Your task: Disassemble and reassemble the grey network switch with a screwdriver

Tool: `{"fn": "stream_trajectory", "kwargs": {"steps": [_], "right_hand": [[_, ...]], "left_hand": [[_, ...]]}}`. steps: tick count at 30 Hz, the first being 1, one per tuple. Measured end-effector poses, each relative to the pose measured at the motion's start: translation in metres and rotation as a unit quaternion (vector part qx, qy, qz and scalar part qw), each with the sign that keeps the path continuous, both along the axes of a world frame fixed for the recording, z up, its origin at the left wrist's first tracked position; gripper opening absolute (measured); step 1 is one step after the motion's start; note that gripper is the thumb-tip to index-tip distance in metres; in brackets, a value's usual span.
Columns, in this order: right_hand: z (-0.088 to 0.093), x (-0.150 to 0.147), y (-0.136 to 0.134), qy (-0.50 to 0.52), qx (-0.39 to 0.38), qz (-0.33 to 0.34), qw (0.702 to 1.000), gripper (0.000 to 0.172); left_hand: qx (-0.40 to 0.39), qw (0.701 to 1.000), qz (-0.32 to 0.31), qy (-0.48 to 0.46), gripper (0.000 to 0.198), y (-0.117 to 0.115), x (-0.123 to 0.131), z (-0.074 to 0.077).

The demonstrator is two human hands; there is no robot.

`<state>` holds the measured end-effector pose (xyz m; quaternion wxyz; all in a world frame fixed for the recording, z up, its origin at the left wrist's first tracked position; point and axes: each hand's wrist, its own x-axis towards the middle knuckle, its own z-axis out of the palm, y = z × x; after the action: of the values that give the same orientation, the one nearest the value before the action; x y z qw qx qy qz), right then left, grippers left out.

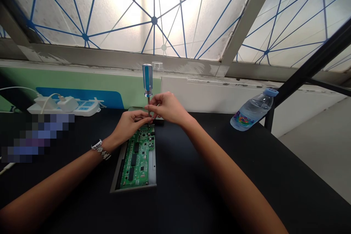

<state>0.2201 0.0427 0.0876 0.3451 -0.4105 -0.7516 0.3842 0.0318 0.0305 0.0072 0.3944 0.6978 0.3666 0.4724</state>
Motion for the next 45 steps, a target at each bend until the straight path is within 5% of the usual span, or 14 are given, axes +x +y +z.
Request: {"fn": "stream_trajectory", "kwargs": {"steps": [8, 17, 22, 28, 38, 45], "right_hand": [[0.005, 0.002, -0.003, -0.006, -0.035, 0.042, 0.998, 0.012], [0.008, -0.005, -0.010, 0.015, -0.055, 0.054, 0.997, 0.005], [-0.001, -0.008, -0.007, 0.034, -0.036, 0.056, 0.997, 0.017], [-0.004, -0.003, -0.003, 0.031, 0.028, -0.029, 0.999, 0.027], [-0.001, -0.004, -0.006, 0.066, -0.009, 0.014, 0.998, 0.033], [0.000, -0.004, -0.006, 0.069, -0.024, 0.036, 0.997, 0.024]], "left_hand": [[0.002, 0.999, 0.029, 0.024, 0.024, 0.001, 0.003, 0.002], [0.020, 0.999, -0.019, 0.032, 0.023, 0.009, 0.006, -0.004], [0.002, 0.999, -0.046, 0.014, 0.026, 0.010, 0.009, -0.006], [-0.044, 0.997, -0.058, 0.004, 0.026, 0.007, 0.007, -0.001], [-0.045, 0.993, -0.107, 0.012, 0.028, 0.004, -0.013, 0.003], [-0.001, 0.999, -0.051, 0.010, 0.022, -0.001, -0.007, 0.001]]}}
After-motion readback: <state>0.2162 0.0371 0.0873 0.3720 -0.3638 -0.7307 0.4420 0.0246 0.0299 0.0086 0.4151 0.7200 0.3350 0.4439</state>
